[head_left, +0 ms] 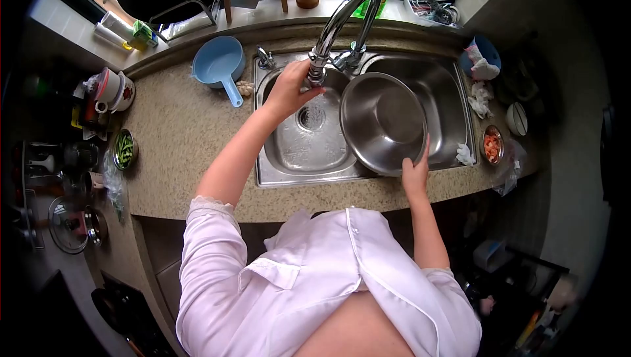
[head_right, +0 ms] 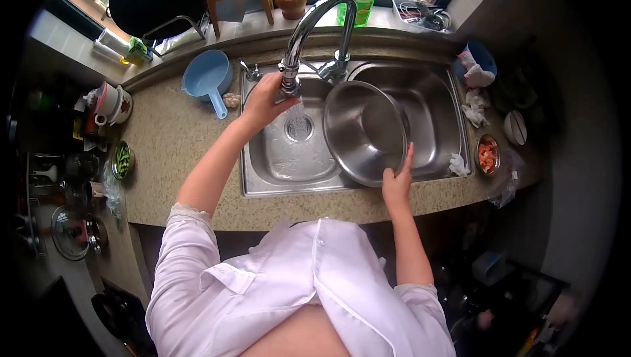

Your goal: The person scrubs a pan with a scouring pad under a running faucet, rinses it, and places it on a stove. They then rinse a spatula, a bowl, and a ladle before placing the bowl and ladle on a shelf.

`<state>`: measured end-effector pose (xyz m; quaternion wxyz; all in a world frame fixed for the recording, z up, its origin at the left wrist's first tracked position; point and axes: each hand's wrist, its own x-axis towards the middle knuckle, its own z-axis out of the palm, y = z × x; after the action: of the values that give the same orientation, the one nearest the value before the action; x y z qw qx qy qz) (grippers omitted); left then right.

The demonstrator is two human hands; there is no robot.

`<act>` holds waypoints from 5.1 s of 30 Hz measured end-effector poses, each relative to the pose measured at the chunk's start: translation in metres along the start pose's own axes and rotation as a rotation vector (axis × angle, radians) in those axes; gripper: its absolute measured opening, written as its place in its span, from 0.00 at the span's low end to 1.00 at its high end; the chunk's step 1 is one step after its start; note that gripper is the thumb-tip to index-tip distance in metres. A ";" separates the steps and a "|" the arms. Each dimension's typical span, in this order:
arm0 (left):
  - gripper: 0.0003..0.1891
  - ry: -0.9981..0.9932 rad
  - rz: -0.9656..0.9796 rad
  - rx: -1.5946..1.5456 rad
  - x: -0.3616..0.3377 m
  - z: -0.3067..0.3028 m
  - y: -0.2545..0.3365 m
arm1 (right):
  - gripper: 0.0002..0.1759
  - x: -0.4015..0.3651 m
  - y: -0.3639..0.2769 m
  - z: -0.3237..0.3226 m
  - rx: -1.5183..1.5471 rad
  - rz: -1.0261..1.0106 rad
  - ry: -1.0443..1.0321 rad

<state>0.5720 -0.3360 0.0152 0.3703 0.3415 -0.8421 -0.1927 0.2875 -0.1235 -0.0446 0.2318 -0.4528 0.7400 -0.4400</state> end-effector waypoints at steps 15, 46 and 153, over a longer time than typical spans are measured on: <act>0.28 0.128 0.003 0.163 0.019 -0.020 -0.054 | 0.45 -0.001 0.013 0.001 0.080 0.028 -0.021; 0.17 0.139 -0.069 0.065 -0.005 0.016 0.028 | 0.22 0.032 -0.041 0.097 0.504 0.654 -0.593; 0.13 0.598 -1.001 -1.074 -0.209 -0.063 -0.015 | 0.43 0.010 -0.009 -0.094 -0.395 -0.306 0.449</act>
<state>0.7289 -0.2015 -0.0555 0.5643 0.4917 -0.2451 -0.6162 0.2167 -0.0926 0.0112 -0.0978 -0.4866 0.7671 -0.4065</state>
